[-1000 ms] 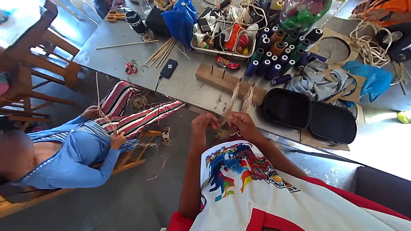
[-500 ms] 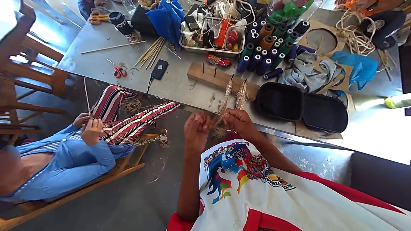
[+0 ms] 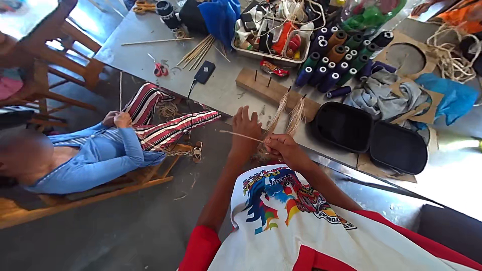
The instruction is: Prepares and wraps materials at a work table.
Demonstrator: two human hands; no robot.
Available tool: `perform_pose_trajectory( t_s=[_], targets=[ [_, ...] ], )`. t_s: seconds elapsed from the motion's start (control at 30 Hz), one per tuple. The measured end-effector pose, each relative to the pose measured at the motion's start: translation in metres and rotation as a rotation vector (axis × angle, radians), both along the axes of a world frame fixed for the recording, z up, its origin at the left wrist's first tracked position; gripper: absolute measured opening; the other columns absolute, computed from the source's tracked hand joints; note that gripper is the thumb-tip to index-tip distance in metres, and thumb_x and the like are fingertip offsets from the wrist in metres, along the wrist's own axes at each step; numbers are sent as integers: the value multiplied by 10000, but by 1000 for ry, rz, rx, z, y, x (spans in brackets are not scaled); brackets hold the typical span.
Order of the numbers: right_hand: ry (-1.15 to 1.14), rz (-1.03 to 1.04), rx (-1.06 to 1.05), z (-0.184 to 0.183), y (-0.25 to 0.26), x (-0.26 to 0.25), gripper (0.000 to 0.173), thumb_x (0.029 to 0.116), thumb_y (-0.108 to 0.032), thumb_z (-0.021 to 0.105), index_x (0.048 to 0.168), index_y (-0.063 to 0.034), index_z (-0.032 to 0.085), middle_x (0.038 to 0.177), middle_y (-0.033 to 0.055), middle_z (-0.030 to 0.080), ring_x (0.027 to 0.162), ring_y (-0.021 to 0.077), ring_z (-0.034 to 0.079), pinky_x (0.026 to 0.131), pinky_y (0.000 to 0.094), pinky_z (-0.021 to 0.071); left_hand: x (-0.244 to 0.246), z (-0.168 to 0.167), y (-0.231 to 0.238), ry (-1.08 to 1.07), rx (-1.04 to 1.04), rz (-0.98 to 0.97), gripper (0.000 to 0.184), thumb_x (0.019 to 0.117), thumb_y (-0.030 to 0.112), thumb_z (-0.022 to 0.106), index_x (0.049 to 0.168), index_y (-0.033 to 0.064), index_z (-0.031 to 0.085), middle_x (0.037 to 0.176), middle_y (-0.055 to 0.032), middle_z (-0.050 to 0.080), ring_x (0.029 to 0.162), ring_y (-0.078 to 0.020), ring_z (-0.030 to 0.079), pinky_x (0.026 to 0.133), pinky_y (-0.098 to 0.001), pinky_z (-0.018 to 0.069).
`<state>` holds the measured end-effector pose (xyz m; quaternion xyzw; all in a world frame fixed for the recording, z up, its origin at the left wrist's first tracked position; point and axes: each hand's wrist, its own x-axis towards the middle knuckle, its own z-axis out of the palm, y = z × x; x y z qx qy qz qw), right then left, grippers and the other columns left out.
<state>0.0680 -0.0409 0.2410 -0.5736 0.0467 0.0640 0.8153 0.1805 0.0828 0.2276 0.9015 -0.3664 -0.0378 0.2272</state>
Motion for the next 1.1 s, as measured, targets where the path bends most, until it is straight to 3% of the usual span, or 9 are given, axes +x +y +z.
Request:
perform_pose_trajectory(
  t_s=[0.17, 0.6, 0.73, 0.8, 0.87, 1.1],
  targets=[
    [126, 54, 41, -4, 13, -7, 320, 1045, -133, 405, 768, -151, 563, 603, -129, 445, 485, -48, 347, 463, 132, 286, 10, -3, -19, -19, 259, -104, 351, 1028, 195, 570, 1292, -19, 655, 1529, -289, 440, 1490, -474, 305, 1182, -670, 223],
    [148, -27, -28, -5, 15, -10, 311, 1055, -128, 419, 794, -119, 589, 590, -125, 442, 473, -39, 352, 454, 138, 290, 25, -10, -33, -59, 361, -177, 321, 1025, 189, 585, 1260, -19, 656, 1509, -267, 467, 1504, -471, 273, 1198, -685, 158],
    [87, -40, -282, -6, 18, -10, 264, 1068, -118, 463, 958, -31, 687, 591, -107, 459, 487, -25, 393, 487, 154, 350, 24, -20, -35, -52, 407, -200, 304, 998, 148, 610, 1246, -21, 661, 1494, -260, 481, 1498, -465, 286, 1191, -694, 166],
    [85, -9, -348, -7, 19, -8, 243, 1074, -131, 457, 1096, -8, 665, 619, -76, 461, 502, 1, 410, 507, 178, 377, 25, -22, -35, -9, 422, -206, 288, 989, 89, 602, 1243, -33, 664, 1495, -263, 482, 1500, -467, 280, 1189, -701, 153],
    [87, 21, -390, -9, 20, -4, 219, 1078, -152, 463, 1158, -6, 606, 603, -57, 459, 488, 19, 430, 508, 196, 400, 26, -24, -36, 33, 419, -215, 269, 986, 36, 580, 1226, -45, 671, 1496, -264, 487, 1509, -466, 266, 1194, -701, 133],
    [130, 37, -298, -5, 33, 2, 167, 1066, -117, 509, 1015, -5, 621, 584, -48, 538, 471, 10, 483, 475, 164, 405, 29, -33, -30, -13, 468, -236, 254, 976, 0, 577, 1206, -42, 676, 1484, -259, 495, 1509, -467, 263, 1205, -687, 135]
  ],
)
